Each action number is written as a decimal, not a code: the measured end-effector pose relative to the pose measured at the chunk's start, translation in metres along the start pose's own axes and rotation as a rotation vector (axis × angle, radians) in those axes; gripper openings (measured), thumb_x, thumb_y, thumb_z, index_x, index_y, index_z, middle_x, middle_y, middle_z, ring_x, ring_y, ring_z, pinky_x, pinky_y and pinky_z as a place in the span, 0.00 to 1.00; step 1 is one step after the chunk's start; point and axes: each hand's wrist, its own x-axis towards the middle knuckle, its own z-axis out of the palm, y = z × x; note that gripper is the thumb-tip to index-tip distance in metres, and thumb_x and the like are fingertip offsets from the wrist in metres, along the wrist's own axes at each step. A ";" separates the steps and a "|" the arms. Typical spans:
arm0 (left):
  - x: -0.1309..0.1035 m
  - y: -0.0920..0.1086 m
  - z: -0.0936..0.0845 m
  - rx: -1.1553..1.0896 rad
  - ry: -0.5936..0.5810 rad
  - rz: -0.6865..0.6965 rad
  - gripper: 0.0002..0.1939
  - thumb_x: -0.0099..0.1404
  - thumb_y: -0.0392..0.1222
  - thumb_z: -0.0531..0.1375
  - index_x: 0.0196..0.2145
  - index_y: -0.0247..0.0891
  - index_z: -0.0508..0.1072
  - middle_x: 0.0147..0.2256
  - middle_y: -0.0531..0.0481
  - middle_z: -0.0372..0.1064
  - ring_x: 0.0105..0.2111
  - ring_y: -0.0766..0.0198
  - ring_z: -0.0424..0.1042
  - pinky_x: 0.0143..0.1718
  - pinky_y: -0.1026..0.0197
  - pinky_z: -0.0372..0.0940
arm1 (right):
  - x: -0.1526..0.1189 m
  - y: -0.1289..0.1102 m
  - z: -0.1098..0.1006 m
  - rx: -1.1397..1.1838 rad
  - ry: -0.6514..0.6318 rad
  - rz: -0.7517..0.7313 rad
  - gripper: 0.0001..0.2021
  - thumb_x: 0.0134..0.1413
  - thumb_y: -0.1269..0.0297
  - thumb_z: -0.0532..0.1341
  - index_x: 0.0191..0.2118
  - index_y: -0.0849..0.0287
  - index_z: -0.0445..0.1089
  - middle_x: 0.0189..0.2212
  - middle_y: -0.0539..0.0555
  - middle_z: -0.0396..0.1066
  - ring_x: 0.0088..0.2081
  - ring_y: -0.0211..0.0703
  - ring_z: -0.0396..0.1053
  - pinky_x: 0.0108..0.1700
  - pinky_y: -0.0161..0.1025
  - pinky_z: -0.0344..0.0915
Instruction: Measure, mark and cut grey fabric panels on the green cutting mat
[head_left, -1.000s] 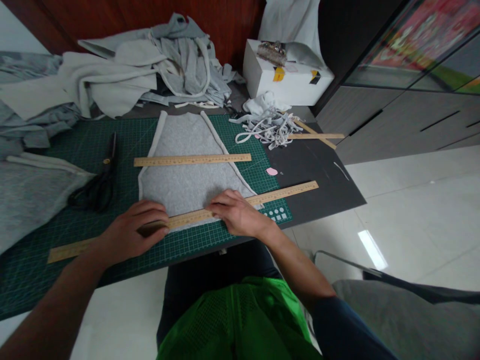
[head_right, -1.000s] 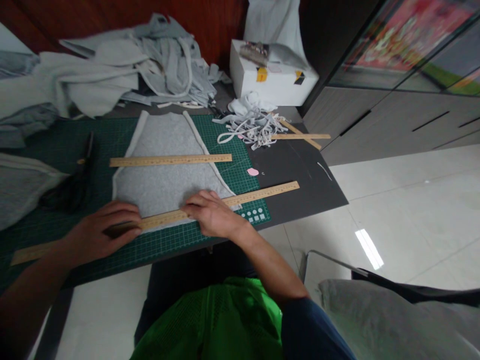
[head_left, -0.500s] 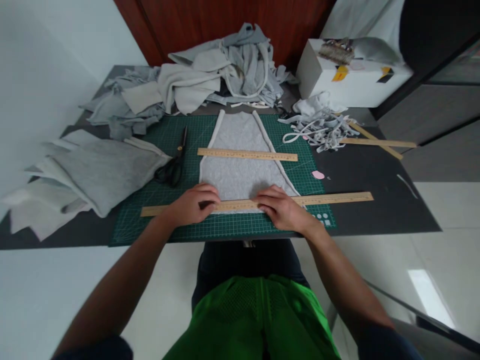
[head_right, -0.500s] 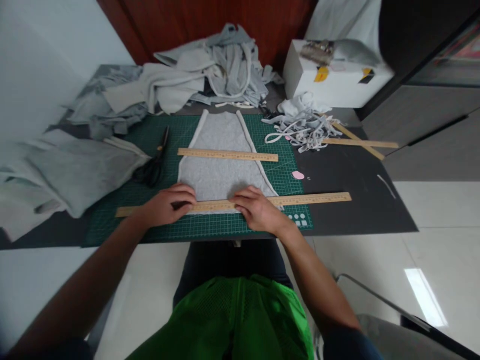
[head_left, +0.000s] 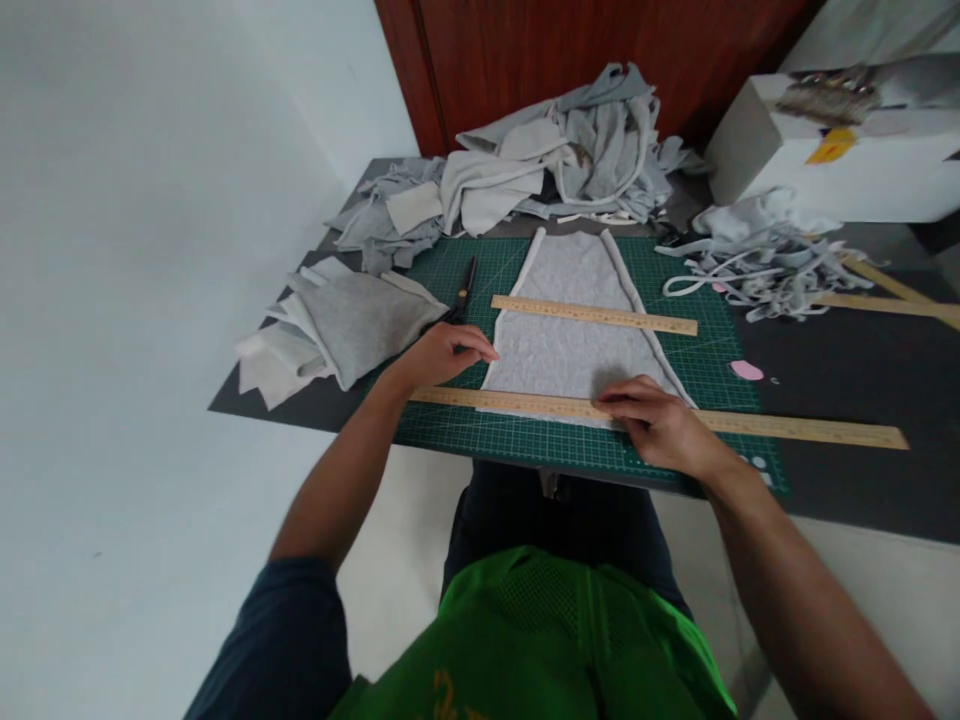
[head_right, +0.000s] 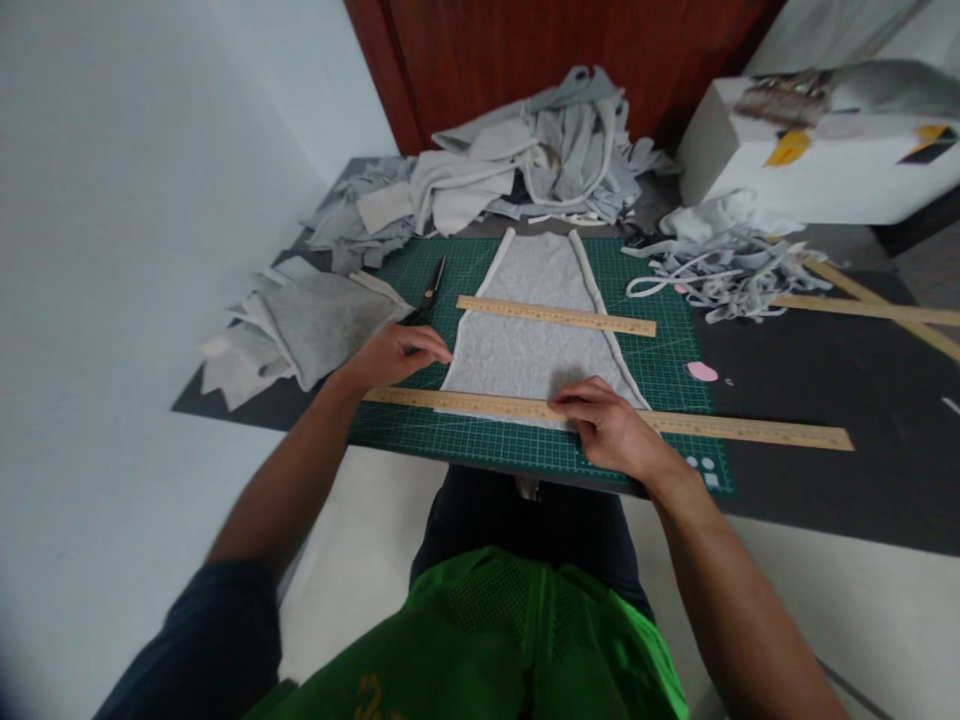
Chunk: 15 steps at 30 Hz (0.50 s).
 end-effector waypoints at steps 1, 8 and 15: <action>-0.002 -0.001 -0.002 -0.005 0.015 -0.011 0.14 0.67 0.30 0.59 0.39 0.39 0.85 0.39 0.48 0.81 0.39 0.65 0.78 0.45 0.63 0.70 | -0.001 0.000 0.000 -0.006 0.005 0.003 0.18 0.60 0.78 0.58 0.46 0.53 0.83 0.45 0.59 0.80 0.47 0.52 0.76 0.49 0.53 0.76; -0.002 0.007 0.023 0.004 -0.076 -0.043 0.12 0.63 0.27 0.61 0.38 0.36 0.85 0.38 0.47 0.80 0.37 0.65 0.77 0.43 0.63 0.69 | -0.004 0.000 0.002 -0.017 0.025 0.026 0.16 0.63 0.74 0.59 0.46 0.53 0.83 0.45 0.58 0.79 0.47 0.52 0.76 0.49 0.52 0.76; 0.020 0.030 0.056 0.027 -0.329 0.137 0.13 0.69 0.30 0.62 0.44 0.40 0.85 0.38 0.46 0.79 0.39 0.64 0.75 0.45 0.63 0.66 | 0.000 -0.002 0.003 -0.053 0.006 0.034 0.17 0.63 0.75 0.58 0.46 0.52 0.83 0.45 0.58 0.79 0.47 0.51 0.75 0.49 0.53 0.77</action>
